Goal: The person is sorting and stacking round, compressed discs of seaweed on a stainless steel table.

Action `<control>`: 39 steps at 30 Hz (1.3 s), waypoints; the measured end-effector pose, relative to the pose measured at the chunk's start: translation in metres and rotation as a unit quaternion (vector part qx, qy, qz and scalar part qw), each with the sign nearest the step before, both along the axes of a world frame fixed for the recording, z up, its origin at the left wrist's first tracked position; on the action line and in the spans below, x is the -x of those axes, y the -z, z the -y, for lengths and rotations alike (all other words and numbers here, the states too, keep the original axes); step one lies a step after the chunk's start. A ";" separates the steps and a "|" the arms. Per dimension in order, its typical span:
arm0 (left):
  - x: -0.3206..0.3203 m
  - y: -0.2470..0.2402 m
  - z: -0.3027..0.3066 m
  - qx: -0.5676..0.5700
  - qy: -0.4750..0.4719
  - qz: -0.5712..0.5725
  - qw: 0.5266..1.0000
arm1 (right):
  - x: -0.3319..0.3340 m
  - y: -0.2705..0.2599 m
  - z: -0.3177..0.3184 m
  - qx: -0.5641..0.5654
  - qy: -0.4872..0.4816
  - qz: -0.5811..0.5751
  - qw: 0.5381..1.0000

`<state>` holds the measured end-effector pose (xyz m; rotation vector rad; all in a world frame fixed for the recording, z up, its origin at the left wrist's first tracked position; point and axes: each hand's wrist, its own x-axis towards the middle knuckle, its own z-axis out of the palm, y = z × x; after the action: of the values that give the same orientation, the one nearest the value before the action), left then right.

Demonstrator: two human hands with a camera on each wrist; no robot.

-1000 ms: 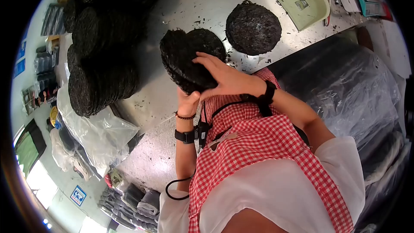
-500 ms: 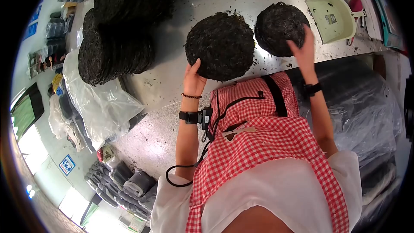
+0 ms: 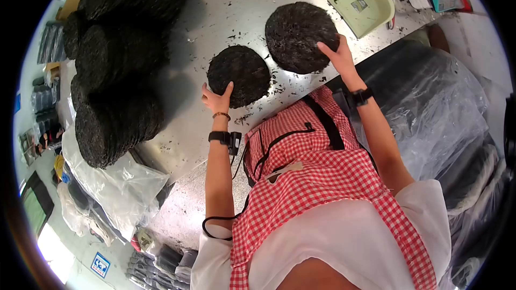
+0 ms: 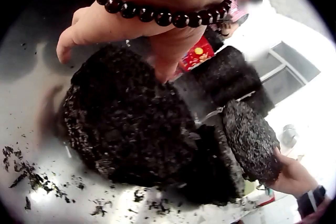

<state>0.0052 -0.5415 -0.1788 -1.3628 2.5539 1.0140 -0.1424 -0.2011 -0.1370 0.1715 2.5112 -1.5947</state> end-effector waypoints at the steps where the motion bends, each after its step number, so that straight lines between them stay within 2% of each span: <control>1: 0.002 0.014 0.004 -0.004 0.006 0.000 1.000 | -0.001 0.000 -0.007 -0.004 0.006 0.000 1.000; 2: 0.002 0.030 0.010 -0.042 -0.011 0.004 0.999 | -0.002 0.000 -0.013 -0.127 -0.015 -0.076 0.989; 3: 0.003 0.042 0.013 -0.078 -0.031 0.009 0.996 | -0.003 -0.002 -0.016 -0.247 -0.039 -0.148 0.957; 5: 0.008 0.044 0.013 -0.091 -0.047 0.002 0.995 | -0.012 -0.022 -0.019 -0.214 -0.034 -0.170 0.961; 6: 0.005 0.056 0.018 -0.235 -0.060 -0.095 0.965 | -0.017 -0.033 -0.018 -0.191 -0.022 -0.158 0.968; 7: 0.004 0.042 0.023 -0.367 -0.072 -0.192 0.907 | -0.023 -0.043 -0.013 -0.164 -0.013 -0.146 0.976; 9: 0.005 0.001 0.016 -0.425 -0.188 -0.146 0.874 | -0.031 -0.059 0.000 -0.133 -0.016 -0.172 0.976; 11: 0.002 -0.032 0.020 -0.492 -0.184 -0.134 0.840 | -0.037 -0.067 0.025 -0.077 -0.069 -0.176 0.979; 12: -0.001 -0.044 0.018 -0.484 -0.188 -0.139 0.843 | -0.041 -0.070 0.042 -0.033 -0.106 -0.162 0.980; 14: -0.006 -0.068 0.006 -0.506 -0.161 -0.324 0.783 | -0.045 -0.076 0.079 0.074 -0.217 -0.119 0.966; 15: -0.008 -0.084 -0.004 -0.501 -0.161 -0.328 0.784 | -0.048 -0.087 0.096 0.103 -0.276 -0.090 0.952; 17: -0.012 -0.119 -0.027 -0.275 -0.006 -0.380 0.883 | -0.051 -0.091 0.127 0.240 -0.292 0.086 0.922; 18: -0.015 -0.133 -0.035 -0.269 -0.006 -0.381 0.884 | -0.048 -0.103 0.136 0.310 -0.288 0.184 0.887; 19: -0.018 -0.146 -0.045 -0.208 0.117 -0.404 0.883 | -0.043 -0.117 0.141 0.373 -0.282 0.281 0.838; 20: -0.023 -0.153 -0.050 -0.141 0.236 -0.419 0.865 | -0.041 -0.121 0.143 0.372 -0.306 0.250 0.840; 21: -0.029 -0.158 -0.053 -0.248 0.217 -0.421 0.845 | -0.039 -0.121 0.145 0.370 -0.331 0.220 0.839; 22: -0.031 -0.161 -0.053 -0.377 0.064 -0.404 0.831 | -0.035 -0.112 0.145 0.329 -0.412 0.173 0.832; 23: -0.030 -0.164 -0.052 -0.491 -0.093 -0.377 0.780 | -0.038 -0.110 0.145 0.295 -0.438 0.133 0.839; 24: -0.034 -0.160 -0.048 -0.483 -0.101 -0.382 0.781 | -0.046 -0.115 0.149 0.228 -0.472 0.020 0.851; 25: -0.040 -0.154 -0.045 -0.530 -0.081 -0.417 0.734 | -0.055 -0.120 0.153 0.159 -0.496 -0.092 0.849; 26: -0.045 -0.149 -0.043 -0.574 -0.057 -0.450 0.682 | -0.065 -0.128 0.155 0.119 -0.510 -0.082 0.848; 27: -0.047 -0.150 -0.047 -0.535 -0.053 -0.440 0.719 | -0.073 -0.126 0.158 0.064 -0.513 -0.152 0.842; 30: -0.052 -0.152 -0.047 -0.543 -0.044 -0.454 0.705 | -0.078 -0.124 0.159 0.057 -0.517 -0.135 0.843; 33: -0.058 -0.152 -0.043 -0.523 -0.058 -0.438 0.729 | -0.077 -0.128 0.158 0.078 -0.530 -0.148 0.831; 35: -0.058 -0.151 -0.041 -0.550 -0.048 -0.453 0.700 | -0.073 -0.133 0.156 0.078 -0.551 -0.169 0.814; 37: -0.064 -0.146 -0.039 -0.554 -0.056 -0.455 0.695 | -0.073 -0.134 0.153 0.106 -0.531 -0.159 0.825; 39: -0.067 -0.141 -0.035 -0.600 -0.089 -0.490 0.626 | -0.073 -0.144 0.146 0.133 -0.511 -0.150 0.836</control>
<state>0.0726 -0.5062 -0.0374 -0.5818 1.0477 3.2219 -0.0697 -0.3471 0.0071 -1.3042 1.8594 -1.4504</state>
